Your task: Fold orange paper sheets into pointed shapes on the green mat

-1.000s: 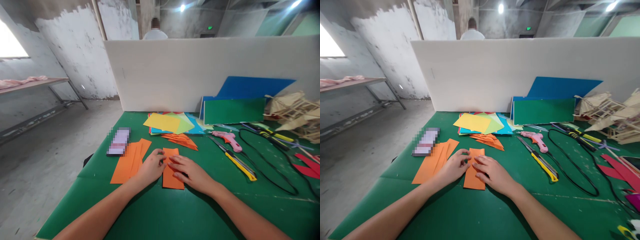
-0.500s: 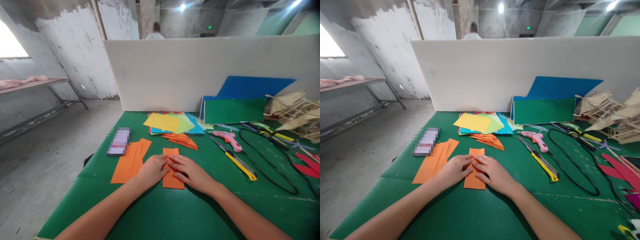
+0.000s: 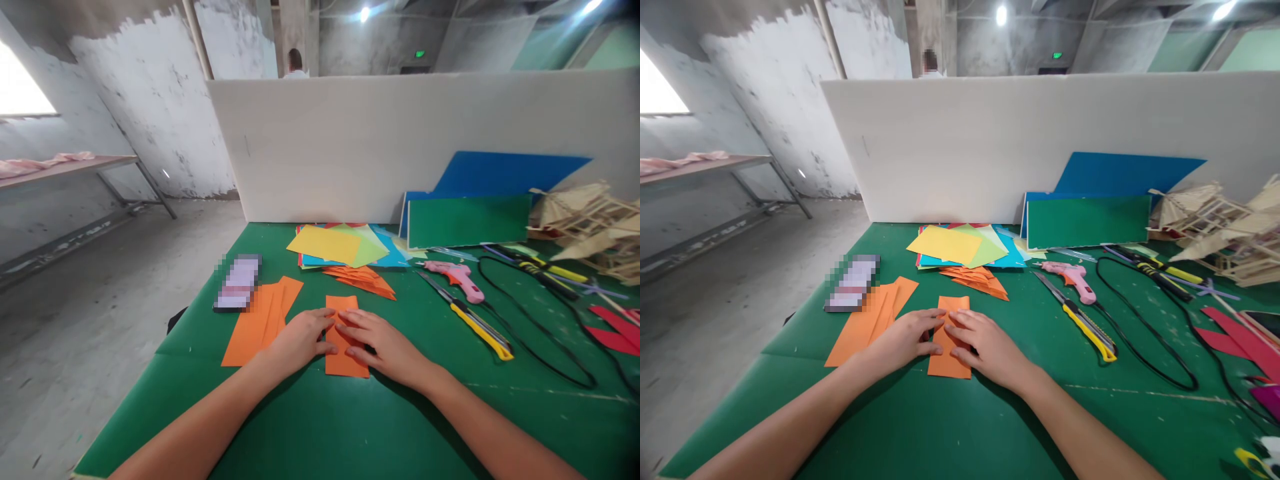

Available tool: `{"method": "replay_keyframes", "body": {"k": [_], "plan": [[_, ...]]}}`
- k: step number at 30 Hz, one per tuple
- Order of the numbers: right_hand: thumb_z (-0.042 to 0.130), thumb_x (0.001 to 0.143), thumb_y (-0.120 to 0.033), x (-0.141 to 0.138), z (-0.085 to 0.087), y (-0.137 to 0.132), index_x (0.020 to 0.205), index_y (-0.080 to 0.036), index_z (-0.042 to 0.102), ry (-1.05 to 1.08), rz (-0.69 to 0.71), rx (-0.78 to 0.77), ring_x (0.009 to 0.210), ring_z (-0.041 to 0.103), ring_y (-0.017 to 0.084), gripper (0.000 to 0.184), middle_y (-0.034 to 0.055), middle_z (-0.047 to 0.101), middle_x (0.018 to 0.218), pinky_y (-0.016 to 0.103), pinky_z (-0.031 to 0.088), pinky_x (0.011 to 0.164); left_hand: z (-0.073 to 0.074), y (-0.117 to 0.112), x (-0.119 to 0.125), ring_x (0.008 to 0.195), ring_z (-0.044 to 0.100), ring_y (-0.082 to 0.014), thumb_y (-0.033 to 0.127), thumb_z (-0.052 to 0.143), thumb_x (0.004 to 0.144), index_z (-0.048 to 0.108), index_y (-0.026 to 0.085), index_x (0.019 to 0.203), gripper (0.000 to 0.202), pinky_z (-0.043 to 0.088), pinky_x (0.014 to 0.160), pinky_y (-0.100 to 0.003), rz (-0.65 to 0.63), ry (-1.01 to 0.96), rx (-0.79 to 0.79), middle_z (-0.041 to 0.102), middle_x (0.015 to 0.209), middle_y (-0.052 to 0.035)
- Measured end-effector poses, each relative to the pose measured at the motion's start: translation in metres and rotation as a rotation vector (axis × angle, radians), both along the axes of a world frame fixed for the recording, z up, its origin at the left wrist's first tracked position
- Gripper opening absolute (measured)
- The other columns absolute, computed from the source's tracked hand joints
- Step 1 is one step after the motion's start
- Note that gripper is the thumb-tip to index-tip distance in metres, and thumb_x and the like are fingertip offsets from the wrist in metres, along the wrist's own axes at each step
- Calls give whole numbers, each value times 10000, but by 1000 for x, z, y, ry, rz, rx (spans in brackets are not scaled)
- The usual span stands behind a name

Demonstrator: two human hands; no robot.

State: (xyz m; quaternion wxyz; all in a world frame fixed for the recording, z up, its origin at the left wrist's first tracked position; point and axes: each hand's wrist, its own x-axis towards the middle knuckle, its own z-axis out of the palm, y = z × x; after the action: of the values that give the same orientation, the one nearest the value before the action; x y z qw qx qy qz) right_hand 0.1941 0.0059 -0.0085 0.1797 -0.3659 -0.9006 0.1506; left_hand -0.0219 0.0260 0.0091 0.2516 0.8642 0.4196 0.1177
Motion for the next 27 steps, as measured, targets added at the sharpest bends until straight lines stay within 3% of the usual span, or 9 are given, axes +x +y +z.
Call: {"method": "replay_keyframes", "body": {"k": [6, 10, 14, 17, 21, 27], "plan": [[475, 945, -332, 3, -2, 3, 1259, -260, 574, -7, -4, 81, 1271, 445, 243, 338, 60, 524, 1365, 450, 365, 1062, 4, -3, 0, 1249, 502, -262, 327, 719, 766, 617, 196, 1198, 463, 402, 1043, -375, 23, 60, -14, 481, 1395, -93], [492, 938, -306, 11, -13, 14, 1190, -281, 634, 0, -143, 186, 1253, 451, 278, 290, 64, 556, 1327, 503, 384, 1023, 6, -5, 0, 1250, 500, -265, 340, 706, 774, 579, 228, 1256, 511, 417, 1031, -374, 68, 102, -8, 473, 1401, -59], [529, 921, -314, 15, -13, 20, 1127, -277, 656, 13, -215, 212, 1199, 464, 279, 244, 66, 562, 1282, 470, 399, 981, 7, -6, 1, 1278, 471, -252, 337, 697, 786, 563, 225, 1272, 516, 399, 1050, -365, 63, 125, -10, 453, 1417, -47], [604, 870, -387, 16, -3, 17, 1075, -254, 628, 6, -223, 146, 1070, 496, 262, 245, 76, 575, 1116, 428, 415, 909, 7, -6, 0, 1281, 467, -252, 343, 698, 784, 561, 221, 1274, 523, 401, 1051, -365, 62, 131, -11, 454, 1417, -48], [706, 693, -599, 19, 10, 7, 924, -236, 532, -7, -105, -75, 953, 476, 240, 465, 33, 526, 988, 381, 416, 833, 7, -6, 0, 1292, 454, -248, 342, 697, 781, 561, 221, 1272, 523, 394, 1059, -364, 59, 115, -17, 450, 1421, -43], [692, 671, -646, 20, 11, 1, 872, -232, 486, -5, -47, -231, 891, 461, 219, 504, 12, 520, 938, 329, 391, 781, 7, -6, 0, 1269, 481, -254, 343, 691, 784, 585, 233, 1243, 484, 413, 1039, -363, 62, 101, -3, 463, 1409, -49]]}}
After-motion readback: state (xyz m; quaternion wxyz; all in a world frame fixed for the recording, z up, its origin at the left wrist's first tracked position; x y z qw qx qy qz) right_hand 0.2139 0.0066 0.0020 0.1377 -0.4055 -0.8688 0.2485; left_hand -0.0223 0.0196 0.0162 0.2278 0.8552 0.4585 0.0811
